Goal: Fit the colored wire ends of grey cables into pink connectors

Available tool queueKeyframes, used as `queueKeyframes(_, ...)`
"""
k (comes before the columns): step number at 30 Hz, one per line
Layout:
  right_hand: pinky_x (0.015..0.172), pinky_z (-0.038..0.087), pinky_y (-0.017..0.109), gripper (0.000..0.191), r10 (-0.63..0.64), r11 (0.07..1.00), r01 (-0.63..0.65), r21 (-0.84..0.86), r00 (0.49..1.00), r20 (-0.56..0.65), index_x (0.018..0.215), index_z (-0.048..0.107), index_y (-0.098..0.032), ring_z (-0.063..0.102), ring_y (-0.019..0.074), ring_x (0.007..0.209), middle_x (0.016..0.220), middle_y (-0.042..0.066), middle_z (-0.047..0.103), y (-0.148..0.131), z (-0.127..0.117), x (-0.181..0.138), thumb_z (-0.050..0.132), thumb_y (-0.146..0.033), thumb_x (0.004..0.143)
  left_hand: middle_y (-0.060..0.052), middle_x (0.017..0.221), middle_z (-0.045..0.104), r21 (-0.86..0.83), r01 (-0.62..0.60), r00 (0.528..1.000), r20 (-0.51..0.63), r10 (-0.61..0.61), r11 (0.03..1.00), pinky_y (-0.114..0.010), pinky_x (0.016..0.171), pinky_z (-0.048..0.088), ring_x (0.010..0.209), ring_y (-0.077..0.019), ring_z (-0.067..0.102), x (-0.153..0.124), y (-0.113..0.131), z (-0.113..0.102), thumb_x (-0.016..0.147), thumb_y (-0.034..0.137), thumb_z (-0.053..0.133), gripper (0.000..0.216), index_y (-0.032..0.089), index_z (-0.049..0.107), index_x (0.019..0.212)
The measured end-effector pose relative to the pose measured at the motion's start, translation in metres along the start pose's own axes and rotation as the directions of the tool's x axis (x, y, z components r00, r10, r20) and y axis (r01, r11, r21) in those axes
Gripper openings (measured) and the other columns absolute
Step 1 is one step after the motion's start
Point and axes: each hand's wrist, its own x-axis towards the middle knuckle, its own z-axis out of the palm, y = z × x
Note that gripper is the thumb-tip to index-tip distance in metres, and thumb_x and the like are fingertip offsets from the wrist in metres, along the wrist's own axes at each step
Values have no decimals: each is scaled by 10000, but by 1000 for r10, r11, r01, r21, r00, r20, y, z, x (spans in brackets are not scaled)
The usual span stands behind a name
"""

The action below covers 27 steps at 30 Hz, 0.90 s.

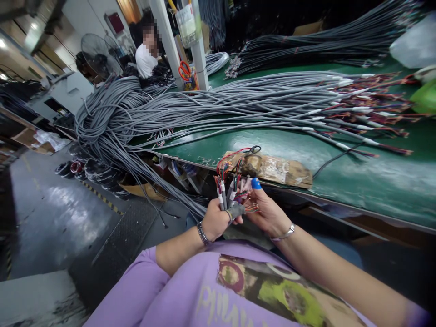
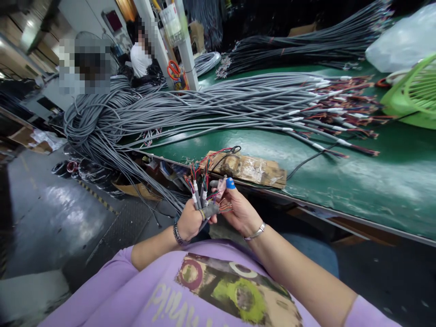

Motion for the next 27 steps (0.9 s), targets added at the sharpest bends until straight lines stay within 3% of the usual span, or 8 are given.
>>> queueKeyframes(5, 500, 507, 328, 461, 58, 998, -57, -27, 997, 45, 807, 631, -211, 601, 186, 552, 713, 36, 672, -2, -4, -3, 563, -666, 783, -13, 469, 561, -39, -1, 1000, 1, 1, 999, -213, 460, 385, 430, -83, 484, -4, -2, -4, 633, 497, 757, 429, 119, 580, 535)
queueKeyframes(9, 592, 507, 285, 305, 42, 997, -44, -59, 998, -44, 883, 666, -210, 612, 142, 619, 833, 24, 704, -6, -8, -4, 660, -503, 796, -20, 475, 567, -42, -3, 1000, 12, 4, 999, -218, 469, 381, 435, -84, 485, -7, -4, -8, 655, 470, 755, 410, 112, 593, 541)
queueKeyframes(12, 588, 488, 263, 258, 24, 995, -29, -98, 998, -57, 888, 681, -203, 595, 126, 607, 769, 6, 692, -8, -8, -5, 709, -431, 770, -19, 484, 574, -71, 2, 1000, 2, -2, 997, -220, 470, 380, 441, -89, 492, -7, -5, -11, 654, 458, 760, 391, 113, 602, 562)
queueKeyframes(18, 579, 468, 292, 343, -65, 985, 60, -160, 998, -25, 791, 666, -188, 583, 146, 583, 684, 17, 665, -7, -8, -4, 693, -528, 758, -20, 490, 580, -82, 4, 1000, 20, -3, 997, -229, 488, 396, 451, -94, 493, -2, -3, -11, 645, 485, 758, 401, 112, 620, 596)
queueKeyframes(27, 592, 482, 308, 353, -8, 996, 2, -86, 998, -64, 729, 646, -198, 588, 166, 591, 666, 21, 666, -11, -7, 3, 681, -548, 762, -18, 466, 562, -57, 48, 999, -10, -49, 997, -221, 463, 385, 428, -88, 477, 3, 3, -2, 602, 504, 768, 431, 124, 578, 526)
